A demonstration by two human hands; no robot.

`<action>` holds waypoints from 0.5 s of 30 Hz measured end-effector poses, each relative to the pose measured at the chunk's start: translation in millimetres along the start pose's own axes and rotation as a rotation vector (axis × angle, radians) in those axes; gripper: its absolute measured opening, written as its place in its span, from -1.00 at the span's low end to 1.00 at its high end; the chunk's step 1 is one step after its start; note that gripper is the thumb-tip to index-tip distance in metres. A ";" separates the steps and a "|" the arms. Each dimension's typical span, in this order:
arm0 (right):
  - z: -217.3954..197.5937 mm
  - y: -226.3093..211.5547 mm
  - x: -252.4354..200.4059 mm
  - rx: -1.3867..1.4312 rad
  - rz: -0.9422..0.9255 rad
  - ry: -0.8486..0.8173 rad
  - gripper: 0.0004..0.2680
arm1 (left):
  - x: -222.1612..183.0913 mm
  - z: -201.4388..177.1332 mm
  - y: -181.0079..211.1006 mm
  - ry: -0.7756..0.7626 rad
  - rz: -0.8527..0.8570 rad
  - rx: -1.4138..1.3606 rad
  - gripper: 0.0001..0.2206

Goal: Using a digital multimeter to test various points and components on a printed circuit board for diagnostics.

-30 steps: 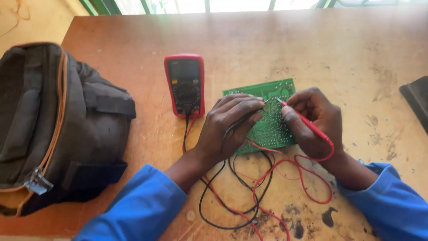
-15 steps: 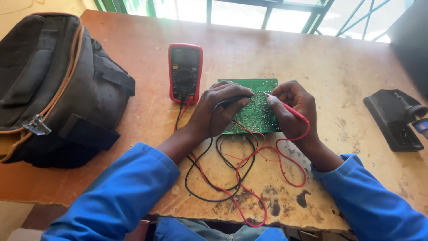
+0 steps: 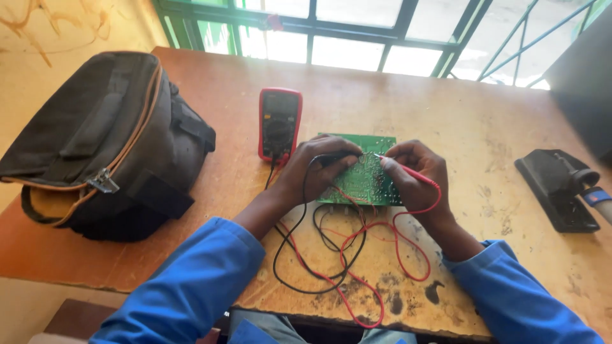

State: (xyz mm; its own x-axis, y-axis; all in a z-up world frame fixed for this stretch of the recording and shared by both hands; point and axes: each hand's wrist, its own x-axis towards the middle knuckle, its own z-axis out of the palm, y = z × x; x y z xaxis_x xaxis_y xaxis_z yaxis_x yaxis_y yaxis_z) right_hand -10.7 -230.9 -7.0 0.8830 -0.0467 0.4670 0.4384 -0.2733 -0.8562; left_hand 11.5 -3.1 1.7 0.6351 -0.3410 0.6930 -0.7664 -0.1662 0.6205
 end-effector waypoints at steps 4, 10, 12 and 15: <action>-2.4 -3.0 1.9 -0.022 0.017 -0.006 -0.87 | 0.8 -4.4 6.1 -0.035 -0.026 -0.021 -0.87; -2.2 4.3 12.7 -0.043 0.024 -0.005 -0.89 | 1.2 -1.9 7.9 -0.014 -0.060 0.001 -0.86; -2.0 4.8 17.8 0.005 0.029 0.005 -0.88 | -0.4 0.7 4.1 -0.004 -0.074 -0.002 -0.86; 2.4 4.8 24.1 -0.033 0.004 0.011 -0.87 | -0.9 4.2 -3.3 0.012 -0.078 0.004 -0.87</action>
State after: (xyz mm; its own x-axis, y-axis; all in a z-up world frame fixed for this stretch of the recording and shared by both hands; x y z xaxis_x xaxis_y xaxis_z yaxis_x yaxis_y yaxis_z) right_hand 13.1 -231.0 -0.4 0.8826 -0.0583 0.4666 0.4292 -0.3051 -0.8501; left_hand 13.1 -6.1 -2.5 0.6942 -0.3160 0.6467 -0.7147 -0.1957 0.6715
